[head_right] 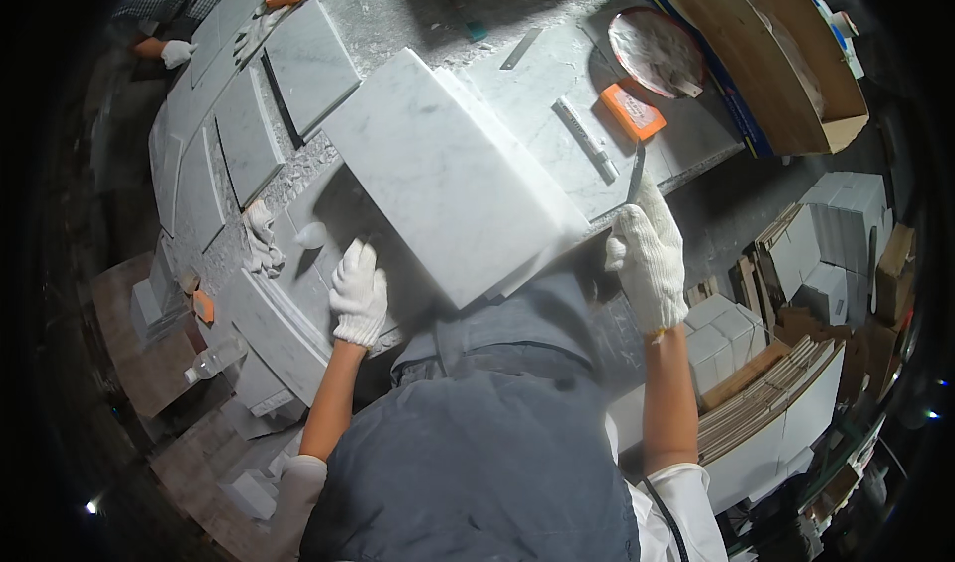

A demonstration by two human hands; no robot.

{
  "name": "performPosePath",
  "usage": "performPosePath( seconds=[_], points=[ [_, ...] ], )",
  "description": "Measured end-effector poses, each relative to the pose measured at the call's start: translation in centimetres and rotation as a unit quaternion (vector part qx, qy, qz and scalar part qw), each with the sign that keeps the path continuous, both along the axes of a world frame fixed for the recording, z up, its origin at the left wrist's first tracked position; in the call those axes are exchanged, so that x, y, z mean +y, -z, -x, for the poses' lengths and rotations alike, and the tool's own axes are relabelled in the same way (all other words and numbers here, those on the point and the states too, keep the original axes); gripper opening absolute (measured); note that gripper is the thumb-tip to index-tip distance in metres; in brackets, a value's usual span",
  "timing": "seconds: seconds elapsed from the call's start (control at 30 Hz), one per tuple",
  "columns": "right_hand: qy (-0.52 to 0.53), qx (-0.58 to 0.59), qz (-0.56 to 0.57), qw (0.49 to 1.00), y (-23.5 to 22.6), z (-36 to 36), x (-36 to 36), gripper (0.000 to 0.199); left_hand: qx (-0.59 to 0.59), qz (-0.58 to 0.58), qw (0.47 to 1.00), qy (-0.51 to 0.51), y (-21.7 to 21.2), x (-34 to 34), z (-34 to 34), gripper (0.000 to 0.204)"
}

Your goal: The person uses a metal scraper to remove residue from the edges of white stone tiles, then wipes the surface with a cloth. The person stacks the finished tiles on the table.

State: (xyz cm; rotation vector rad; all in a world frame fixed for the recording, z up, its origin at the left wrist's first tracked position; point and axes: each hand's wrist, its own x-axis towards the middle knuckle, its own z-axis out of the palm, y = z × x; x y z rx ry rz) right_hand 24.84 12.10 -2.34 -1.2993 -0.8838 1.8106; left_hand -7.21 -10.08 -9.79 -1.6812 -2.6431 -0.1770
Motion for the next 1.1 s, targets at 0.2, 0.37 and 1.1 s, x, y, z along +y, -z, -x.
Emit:
performPosePath(
  seconds=[0.2, 0.37, 1.1],
  points=[
    [-0.020, 0.012, 0.058, 0.998, 0.7, 0.0, 0.0, 0.047, -0.031, 0.019, 0.996, -0.079, 1.2, -0.4, 0.4, 0.036],
    [-0.008, 0.030, 0.035, 0.999, 2.0, 0.3, -0.3, 0.022, -0.121, -0.074, 0.981, -0.130, 0.0, 0.9, 0.9, 0.029],
    [0.008, 0.040, -0.054, 0.998, 2.3, 0.2, 0.5, 0.023, 0.067, 0.028, 0.991, 0.110, -4.3, 19.4, 6.4, 0.077]
  ],
)
